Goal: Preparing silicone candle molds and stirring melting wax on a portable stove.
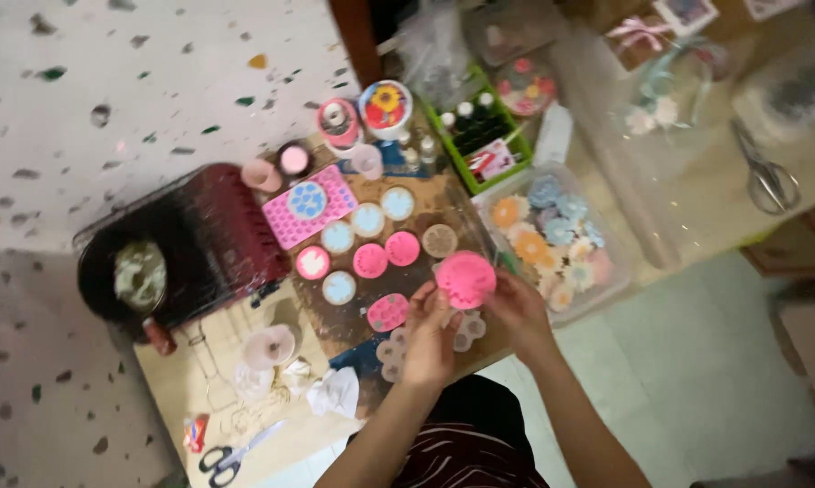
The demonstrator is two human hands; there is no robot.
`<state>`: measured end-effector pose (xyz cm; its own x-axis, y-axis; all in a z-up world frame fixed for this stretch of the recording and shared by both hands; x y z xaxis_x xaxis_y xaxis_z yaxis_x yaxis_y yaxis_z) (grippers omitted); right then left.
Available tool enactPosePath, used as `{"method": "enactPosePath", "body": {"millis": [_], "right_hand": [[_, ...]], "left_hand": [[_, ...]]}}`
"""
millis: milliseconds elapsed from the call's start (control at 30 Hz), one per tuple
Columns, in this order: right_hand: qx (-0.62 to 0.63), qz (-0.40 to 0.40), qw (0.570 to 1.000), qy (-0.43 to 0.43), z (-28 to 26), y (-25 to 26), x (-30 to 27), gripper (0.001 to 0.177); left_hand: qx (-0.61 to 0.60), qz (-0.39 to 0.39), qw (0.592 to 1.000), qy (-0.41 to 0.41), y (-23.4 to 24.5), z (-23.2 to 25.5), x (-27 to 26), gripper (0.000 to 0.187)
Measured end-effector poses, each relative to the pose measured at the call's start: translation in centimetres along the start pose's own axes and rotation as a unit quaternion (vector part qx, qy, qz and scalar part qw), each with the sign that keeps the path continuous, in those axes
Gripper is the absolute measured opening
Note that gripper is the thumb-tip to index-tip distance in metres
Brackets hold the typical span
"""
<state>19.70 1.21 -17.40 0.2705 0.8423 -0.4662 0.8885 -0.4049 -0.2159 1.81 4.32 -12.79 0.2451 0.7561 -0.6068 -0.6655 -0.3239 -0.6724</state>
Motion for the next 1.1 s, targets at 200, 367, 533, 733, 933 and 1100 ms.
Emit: {"method": "enactPosePath", "body": {"millis": [200,367,533,733,933,1100], "right_hand": [[-0.168,0.007,0.959,0.230,-4.6,-0.7,11.7,0.031],[-0.498,0.032,0.820,0.281,-5.5,-6.0,21.2,0.033],[-0.637,-0.073,0.733,0.229,-0.8,-9.1,25.1,0.034],[-0.705,0.035,0.559,0.435,-1.0,-15.0,21.0,0.021],[-0.646,-0.208,0.612,0.406,4.5,-27.0,11.5,0.044],[-0.722,-0.209,0.585,0.304,9.5,-30.6,9.1,0.097]], "left_hand": [[0.126,0.081,0.989,0.010,4.6,3.3,-0.4,0.048],[0.113,0.144,0.982,-0.049,13.4,10.4,-3.6,0.047],[0.123,0.236,0.961,-0.080,18.1,15.7,-8.7,0.047],[0.021,0.326,0.934,-0.143,24.1,14.2,-12.2,0.044],[-0.015,0.351,0.923,-0.154,24.8,11.1,-12.8,0.043],[-0.050,0.338,0.930,-0.134,23.0,9.6,-12.1,0.041]]}}
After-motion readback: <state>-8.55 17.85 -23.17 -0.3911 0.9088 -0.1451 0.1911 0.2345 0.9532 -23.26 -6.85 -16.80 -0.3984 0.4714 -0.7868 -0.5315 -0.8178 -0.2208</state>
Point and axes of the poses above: each hand's wrist, its own x-axis towards the middle knuckle, its own y-axis out of the back of the hand, z = x × y, the point moved 7 cm from there along x, towards the middle knuckle, and after that the axes turned 5 degrees about -x, right-handed, at the moved point
